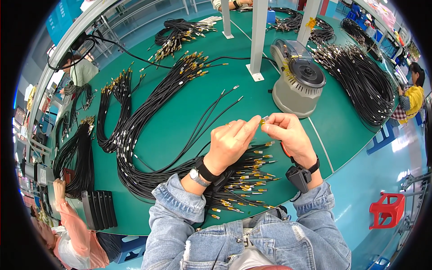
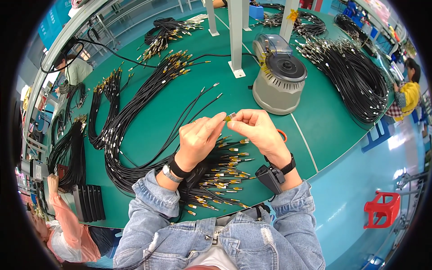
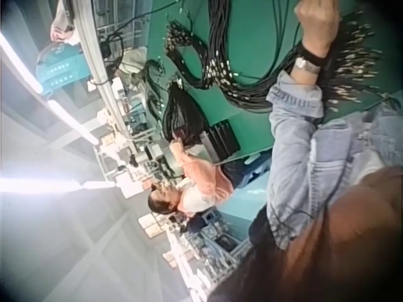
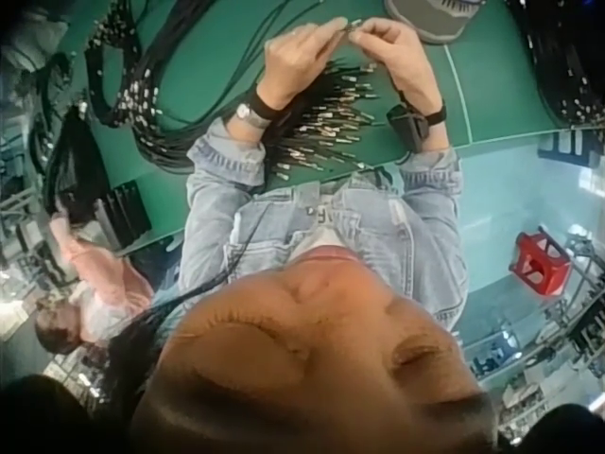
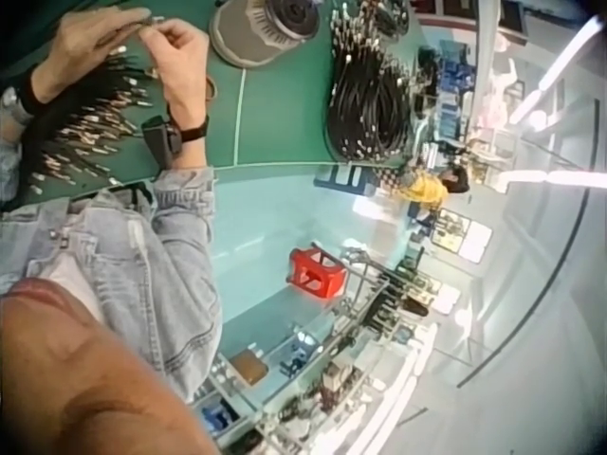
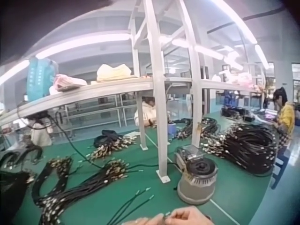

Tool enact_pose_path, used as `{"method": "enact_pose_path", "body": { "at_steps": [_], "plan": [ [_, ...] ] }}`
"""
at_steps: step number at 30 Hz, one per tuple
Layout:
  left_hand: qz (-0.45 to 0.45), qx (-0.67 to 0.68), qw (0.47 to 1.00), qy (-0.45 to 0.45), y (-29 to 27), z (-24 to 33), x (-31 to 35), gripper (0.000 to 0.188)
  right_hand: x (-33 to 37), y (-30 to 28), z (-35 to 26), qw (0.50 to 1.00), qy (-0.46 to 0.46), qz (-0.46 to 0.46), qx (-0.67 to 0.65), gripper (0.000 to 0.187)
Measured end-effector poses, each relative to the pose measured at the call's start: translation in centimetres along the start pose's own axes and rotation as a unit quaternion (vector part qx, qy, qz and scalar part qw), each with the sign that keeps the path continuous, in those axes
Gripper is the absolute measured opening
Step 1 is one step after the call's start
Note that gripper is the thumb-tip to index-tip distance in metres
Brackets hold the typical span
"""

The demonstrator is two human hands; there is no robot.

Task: The person is manually attaching connectors or sleeves to electronic wires in an assembly line.

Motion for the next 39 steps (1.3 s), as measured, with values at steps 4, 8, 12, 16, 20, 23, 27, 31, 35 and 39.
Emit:
{"method": "enact_pose_path", "body": {
  "at_steps": [4,8,12,16,20,23,27,31,35,39],
  "plan": [
    [-0.032,-0.009,0.999,0.004,0.2,0.2,0.0,0.038,0.0,-0.1,0.3,1.000,0.008,-0.002,0.002,0.011],
    [-0.033,-0.007,0.999,0.008,0.2,0.3,0.0,0.039,0.0,0.0,0.3,1.000,0.010,-0.006,0.008,0.011],
    [-0.034,-0.005,0.999,0.010,0.3,0.2,0.1,0.039,0.0,0.0,0.3,1.000,0.015,-0.010,0.005,0.011],
    [-0.039,-0.016,0.999,-0.001,0.3,0.1,0.1,0.038,-0.1,0.1,0.2,1.000,0.008,-0.003,0.006,0.010],
    [-0.019,-0.011,1.000,-0.014,0.0,-0.1,0.1,0.036,0.1,0.1,0.1,1.000,0.007,0.009,0.012,0.010],
    [0.009,-0.005,1.000,0.006,-0.2,0.1,0.1,0.033,0.2,0.1,0.0,1.000,0.007,0.010,0.014,0.010],
    [0.002,-0.002,1.000,-0.014,-0.2,-0.1,0.0,0.027,0.1,0.1,0.2,1.000,0.009,0.007,0.013,0.010],
    [0.004,0.044,0.997,-0.064,-0.3,-0.4,-0.1,0.021,0.0,0.0,0.3,1.000,0.009,0.005,0.014,0.010],
    [-0.016,0.098,0.986,-0.136,0.5,-1.2,0.4,0.011,-0.2,0.1,0.2,1.000,-0.009,0.006,0.014,0.010],
    [-0.023,0.128,0.970,-0.205,0.9,-2.0,0.8,0.007,-0.3,0.1,0.1,1.000,-0.025,0.010,0.013,0.013]
  ]
}}
Point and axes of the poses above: each hand's wrist, its own x-axis away from the middle knuckle, its own y-axis out of the palm, z = x × y, the point moved 10 cm from there along -x, towards the middle knuckle, and after that the axes turned 11 degrees about z, right-handed, at the moved point
